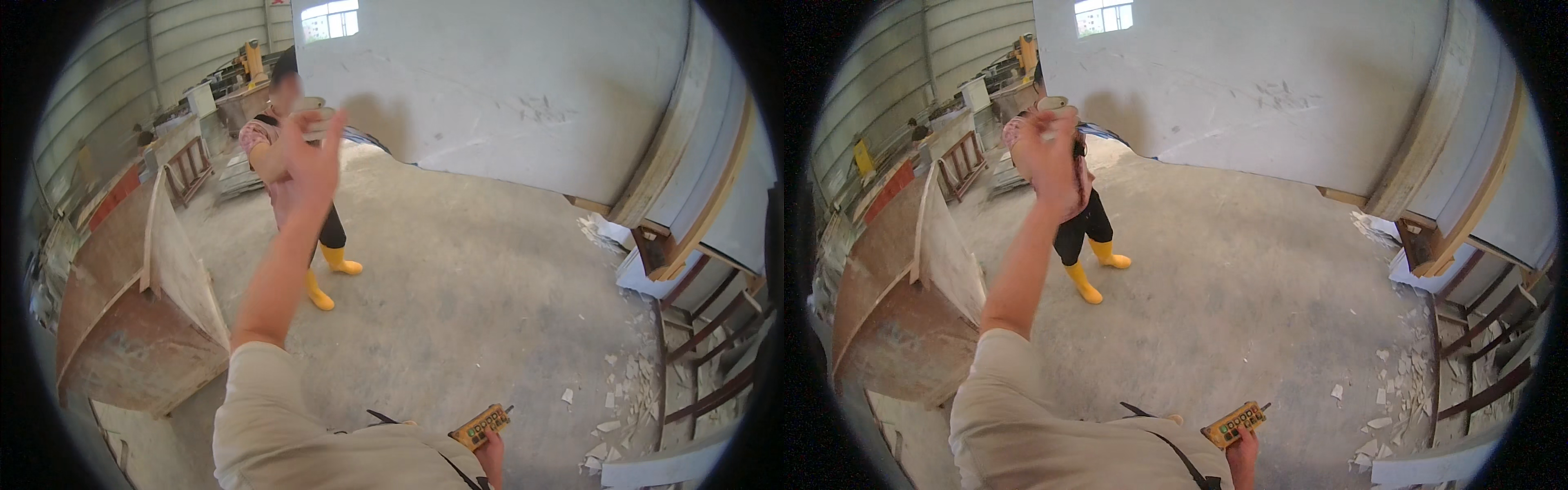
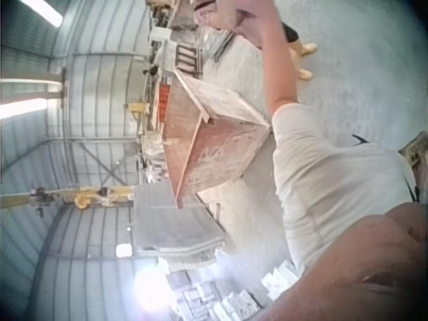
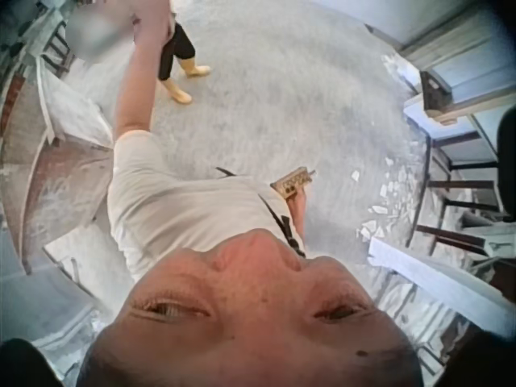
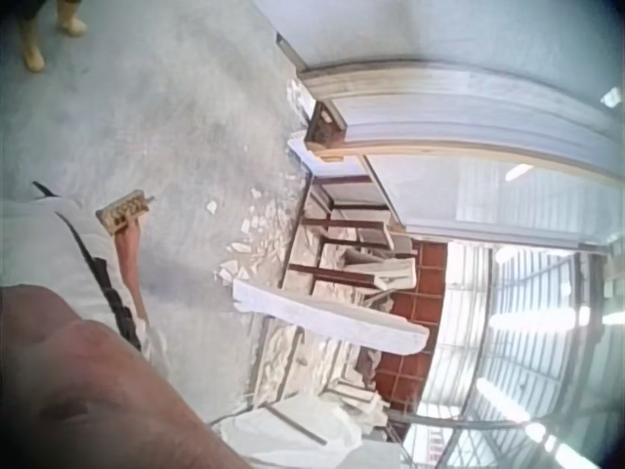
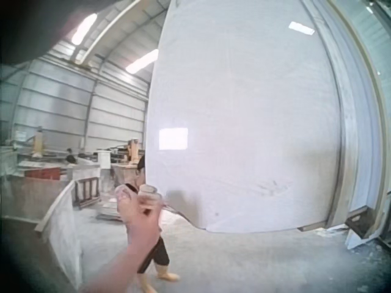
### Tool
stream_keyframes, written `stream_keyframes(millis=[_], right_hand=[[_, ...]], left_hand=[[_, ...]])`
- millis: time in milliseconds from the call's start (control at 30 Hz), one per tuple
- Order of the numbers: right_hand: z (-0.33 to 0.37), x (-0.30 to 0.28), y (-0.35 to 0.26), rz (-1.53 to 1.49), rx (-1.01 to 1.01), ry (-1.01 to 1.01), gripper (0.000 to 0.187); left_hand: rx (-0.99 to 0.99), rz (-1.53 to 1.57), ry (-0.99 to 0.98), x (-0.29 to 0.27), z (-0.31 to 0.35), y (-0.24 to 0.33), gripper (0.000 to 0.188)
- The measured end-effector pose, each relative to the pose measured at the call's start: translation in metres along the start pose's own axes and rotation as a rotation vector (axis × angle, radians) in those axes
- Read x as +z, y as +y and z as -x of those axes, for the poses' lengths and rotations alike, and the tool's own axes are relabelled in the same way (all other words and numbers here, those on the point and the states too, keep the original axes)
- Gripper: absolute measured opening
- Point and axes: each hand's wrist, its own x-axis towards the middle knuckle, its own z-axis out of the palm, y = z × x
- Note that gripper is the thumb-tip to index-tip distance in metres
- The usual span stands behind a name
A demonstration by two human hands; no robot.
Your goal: The person operates a remote control to maneuver a crane, lifting and moving large stone slabs within a warehouse. They walk around the area, guiding the crane and coordinating with another worker who assists with positioning the slabs.
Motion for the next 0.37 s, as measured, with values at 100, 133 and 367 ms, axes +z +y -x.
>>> stream_keyframes(millis=[100,133,367], right_hand=[[0.007,0.014,0.0,-0.052,-0.056,-0.016,0.031],[0.008,0.023,-0.003,-0.04,-0.05,-0.011,0.03],[0.0,0.017,0.0,-0.047,-0.072,0.009,0.032]], left_hand=[[0.245,-0.168,0.067,0.011,-0.066,0.023,0.053],[0.363,-0.14,0.054,0.029,-0.108,-0.022,0.058],[0.417,-0.425,-0.426,0.062,-0.16,-0.093,0.054]])
